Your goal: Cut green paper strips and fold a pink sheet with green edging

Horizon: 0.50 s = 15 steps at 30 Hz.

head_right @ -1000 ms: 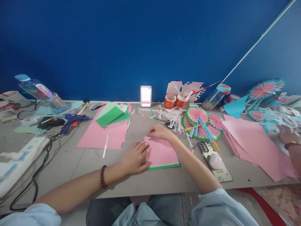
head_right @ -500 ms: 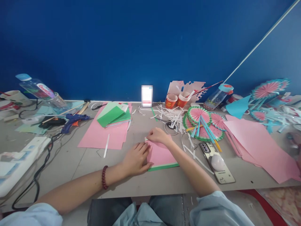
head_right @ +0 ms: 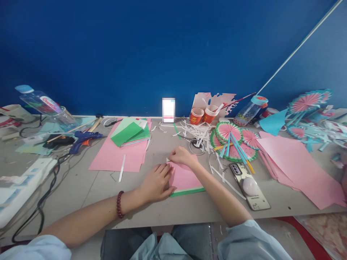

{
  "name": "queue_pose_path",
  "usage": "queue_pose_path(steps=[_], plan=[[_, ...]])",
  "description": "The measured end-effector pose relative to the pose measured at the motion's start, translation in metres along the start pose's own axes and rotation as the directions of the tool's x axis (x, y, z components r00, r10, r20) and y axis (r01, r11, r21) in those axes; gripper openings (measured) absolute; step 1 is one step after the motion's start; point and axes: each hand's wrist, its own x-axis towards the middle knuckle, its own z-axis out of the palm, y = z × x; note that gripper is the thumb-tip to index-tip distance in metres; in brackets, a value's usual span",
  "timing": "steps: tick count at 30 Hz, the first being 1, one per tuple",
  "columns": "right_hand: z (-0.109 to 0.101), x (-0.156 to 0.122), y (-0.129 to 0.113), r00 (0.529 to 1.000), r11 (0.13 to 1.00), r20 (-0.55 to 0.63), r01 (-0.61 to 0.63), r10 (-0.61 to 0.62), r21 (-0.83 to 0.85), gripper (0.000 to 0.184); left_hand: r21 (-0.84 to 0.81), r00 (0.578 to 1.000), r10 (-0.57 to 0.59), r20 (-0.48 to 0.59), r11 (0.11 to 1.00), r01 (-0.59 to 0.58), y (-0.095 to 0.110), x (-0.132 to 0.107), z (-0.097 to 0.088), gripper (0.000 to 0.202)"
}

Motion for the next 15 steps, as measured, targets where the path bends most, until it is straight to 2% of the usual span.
queue_pose_path(steps=[5, 11, 15], plan=[[-0.0006, -0.0012, 0.0004, 1.000, 0.997, 0.013, -0.024, 0.023, 0.074, 0.021, 0.004, 1.000, 0.004, -0.009, 1.000, -0.004, -0.0006, -0.0003, 0.0013, 0.057], [-0.0029, -0.0046, 0.0011, 0.996, 0.966, 0.090, -0.016, -0.008, 0.260, 0.023, 0.038, 1.000, 0.005, 0.004, 0.999, -0.005, -0.0005, 0.0000, 0.0014, 0.058], [0.0000, -0.0041, 0.0003, 0.999, 0.990, 0.041, -0.006, 0.000, 0.143, 0.022, 0.039, 1.000, 0.006, 0.002, 0.999, -0.006, -0.0005, 0.0002, 0.0009, 0.059]])
